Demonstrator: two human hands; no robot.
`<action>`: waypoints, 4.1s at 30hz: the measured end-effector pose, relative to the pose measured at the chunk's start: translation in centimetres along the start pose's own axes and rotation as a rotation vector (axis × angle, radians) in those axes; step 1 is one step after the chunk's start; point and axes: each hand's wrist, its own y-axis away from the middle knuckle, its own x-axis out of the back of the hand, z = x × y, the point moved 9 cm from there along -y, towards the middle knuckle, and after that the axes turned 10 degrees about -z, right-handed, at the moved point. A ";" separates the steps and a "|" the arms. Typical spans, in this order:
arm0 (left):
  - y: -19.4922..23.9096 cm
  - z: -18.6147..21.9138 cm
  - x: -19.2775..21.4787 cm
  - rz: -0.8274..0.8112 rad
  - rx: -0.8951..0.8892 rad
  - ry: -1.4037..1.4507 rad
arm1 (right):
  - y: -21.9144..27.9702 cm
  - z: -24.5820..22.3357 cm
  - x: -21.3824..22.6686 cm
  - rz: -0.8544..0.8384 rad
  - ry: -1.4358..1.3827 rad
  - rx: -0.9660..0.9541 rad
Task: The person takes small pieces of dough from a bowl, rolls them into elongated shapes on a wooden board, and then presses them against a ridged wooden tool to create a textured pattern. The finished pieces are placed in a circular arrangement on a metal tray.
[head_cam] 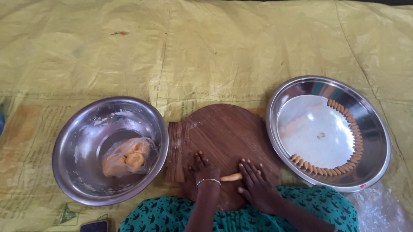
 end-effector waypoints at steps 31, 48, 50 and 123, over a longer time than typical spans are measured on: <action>1.0 -1.7 -2.1 0.363 -0.050 -0.004 | 0.5 -1.0 1.8 0.089 -0.334 -0.006; 9.7 4.6 2.5 0.725 -0.784 0.508 | -0.1 5.4 -1.1 0.077 -1.271 -0.345; 8.9 4.3 2.5 0.597 -0.708 0.608 | -0.8 4.5 0.8 0.188 -1.513 -0.113; 10.0 4.9 3.4 0.599 -0.900 0.921 | -2.8 4.7 -7.4 0.073 -2.170 0.022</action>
